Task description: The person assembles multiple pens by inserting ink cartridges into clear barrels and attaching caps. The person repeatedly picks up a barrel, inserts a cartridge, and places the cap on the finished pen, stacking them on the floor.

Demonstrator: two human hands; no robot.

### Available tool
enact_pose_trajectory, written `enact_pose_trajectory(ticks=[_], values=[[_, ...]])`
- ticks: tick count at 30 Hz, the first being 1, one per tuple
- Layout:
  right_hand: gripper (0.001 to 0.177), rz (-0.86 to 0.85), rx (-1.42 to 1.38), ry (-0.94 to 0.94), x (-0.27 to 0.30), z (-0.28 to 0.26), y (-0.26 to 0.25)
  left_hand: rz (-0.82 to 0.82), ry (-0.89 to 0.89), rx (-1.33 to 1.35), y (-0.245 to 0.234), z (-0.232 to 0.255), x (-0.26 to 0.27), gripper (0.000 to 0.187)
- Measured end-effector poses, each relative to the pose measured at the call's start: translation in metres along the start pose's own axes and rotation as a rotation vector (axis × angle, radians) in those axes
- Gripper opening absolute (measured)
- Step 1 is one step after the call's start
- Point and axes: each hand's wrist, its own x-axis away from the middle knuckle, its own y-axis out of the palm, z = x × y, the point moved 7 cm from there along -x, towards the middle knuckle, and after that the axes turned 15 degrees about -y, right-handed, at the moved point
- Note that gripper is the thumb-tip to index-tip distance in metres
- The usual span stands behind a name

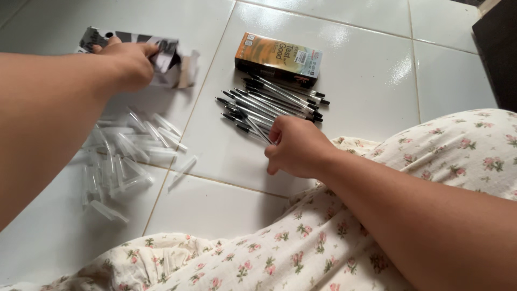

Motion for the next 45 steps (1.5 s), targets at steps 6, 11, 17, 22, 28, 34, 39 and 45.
enact_pose_trajectory(ticks=[6,11,17,22,28,34,39,45], values=[[0.036,0.089,0.194,-0.031,-0.004,-0.001,-0.007,-0.078,-0.001,0.17,0.014,-0.008,0.019,0.056],[0.033,0.094,0.152,0.001,-0.004,0.003,-0.008,-0.086,0.197,0.196,0.003,0.013,0.074,0.054],[0.035,0.076,0.174,-0.02,-0.004,-0.004,-0.006,0.168,0.244,0.356,-0.022,-0.003,0.129,0.04],[0.033,0.05,0.103,-0.077,-0.003,-0.008,-0.001,0.034,0.146,0.383,0.021,-0.02,0.182,0.018],[0.037,-0.016,0.079,-0.18,0.001,-0.017,0.013,0.182,0.225,0.302,0.061,-0.015,0.227,0.026],[0.029,-0.192,-0.264,-0.144,0.022,-0.026,0.04,-0.02,-0.263,1.018,0.088,-0.036,0.213,0.043],[0.03,-0.252,-0.283,-0.169,0.034,-0.043,0.049,-0.388,-0.573,1.855,0.109,-0.051,0.208,0.032],[0.032,-0.218,-0.284,-0.124,0.038,-0.041,0.046,-0.415,-0.526,1.914,0.095,-0.048,0.213,0.025]])
